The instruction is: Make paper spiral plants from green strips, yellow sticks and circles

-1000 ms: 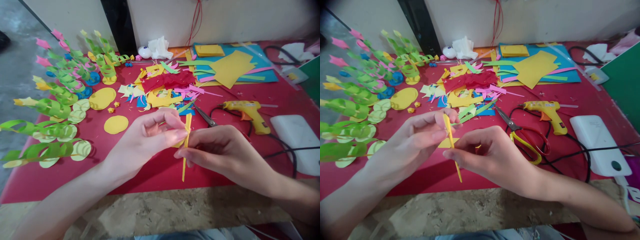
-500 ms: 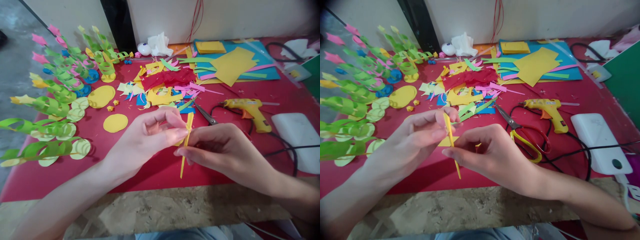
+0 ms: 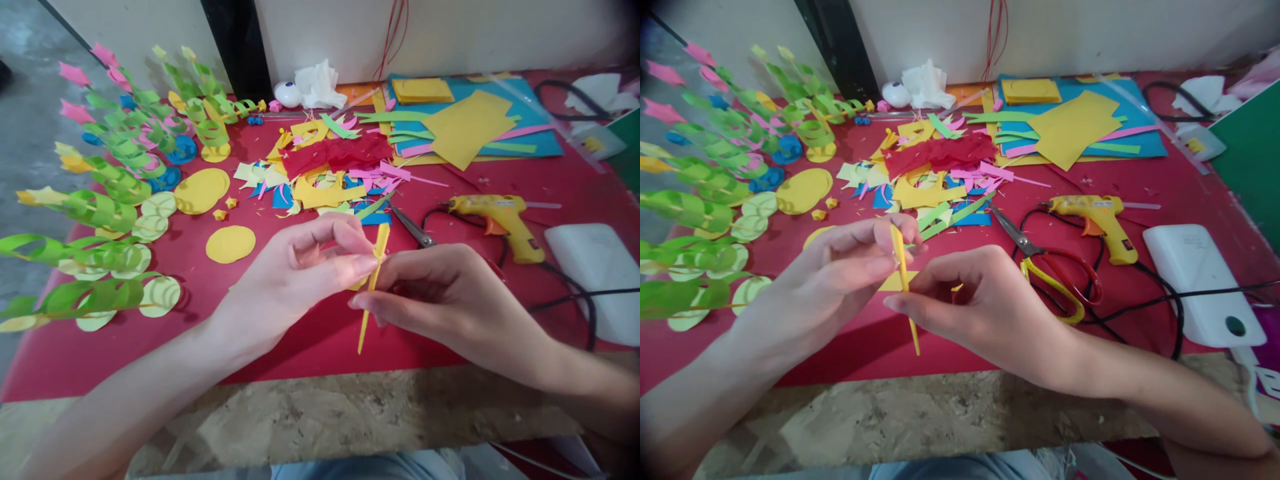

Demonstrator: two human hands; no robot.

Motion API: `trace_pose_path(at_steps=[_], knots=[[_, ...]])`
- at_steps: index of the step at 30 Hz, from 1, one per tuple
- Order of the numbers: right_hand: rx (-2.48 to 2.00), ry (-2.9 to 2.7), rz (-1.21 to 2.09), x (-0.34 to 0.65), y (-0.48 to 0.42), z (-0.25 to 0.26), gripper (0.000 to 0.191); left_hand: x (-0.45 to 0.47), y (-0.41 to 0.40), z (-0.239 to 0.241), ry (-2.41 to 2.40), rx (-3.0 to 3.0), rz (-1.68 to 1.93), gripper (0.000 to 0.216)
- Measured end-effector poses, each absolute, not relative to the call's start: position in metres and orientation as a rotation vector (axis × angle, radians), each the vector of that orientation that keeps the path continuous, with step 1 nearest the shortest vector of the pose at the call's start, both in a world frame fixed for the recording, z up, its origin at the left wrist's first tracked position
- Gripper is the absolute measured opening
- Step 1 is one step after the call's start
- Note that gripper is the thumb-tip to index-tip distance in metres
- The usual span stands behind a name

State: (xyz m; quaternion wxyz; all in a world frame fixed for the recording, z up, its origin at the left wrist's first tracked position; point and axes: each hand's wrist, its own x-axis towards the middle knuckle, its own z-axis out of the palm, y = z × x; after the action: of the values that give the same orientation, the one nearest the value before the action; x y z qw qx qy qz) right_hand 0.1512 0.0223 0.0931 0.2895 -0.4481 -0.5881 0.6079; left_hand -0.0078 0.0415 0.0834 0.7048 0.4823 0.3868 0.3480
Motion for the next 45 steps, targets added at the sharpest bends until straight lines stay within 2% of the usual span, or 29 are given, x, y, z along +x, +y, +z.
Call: trace_pose_path(at_steps=[31, 45], knots=[[-1.202, -1.620, 1.560, 0.1520, 0.0228, 0.0867, 0.017, -0.0064, 0.0422, 0.0829, 0.818, 1.045, 0.739, 0.017], [-1.238, -1.602, 1.598, 0.1509, 0.0216, 0.0885, 0.014, -0.0072, 0.0410, 0.0797, 0.858, 0.994, 0.679, 0.008]])
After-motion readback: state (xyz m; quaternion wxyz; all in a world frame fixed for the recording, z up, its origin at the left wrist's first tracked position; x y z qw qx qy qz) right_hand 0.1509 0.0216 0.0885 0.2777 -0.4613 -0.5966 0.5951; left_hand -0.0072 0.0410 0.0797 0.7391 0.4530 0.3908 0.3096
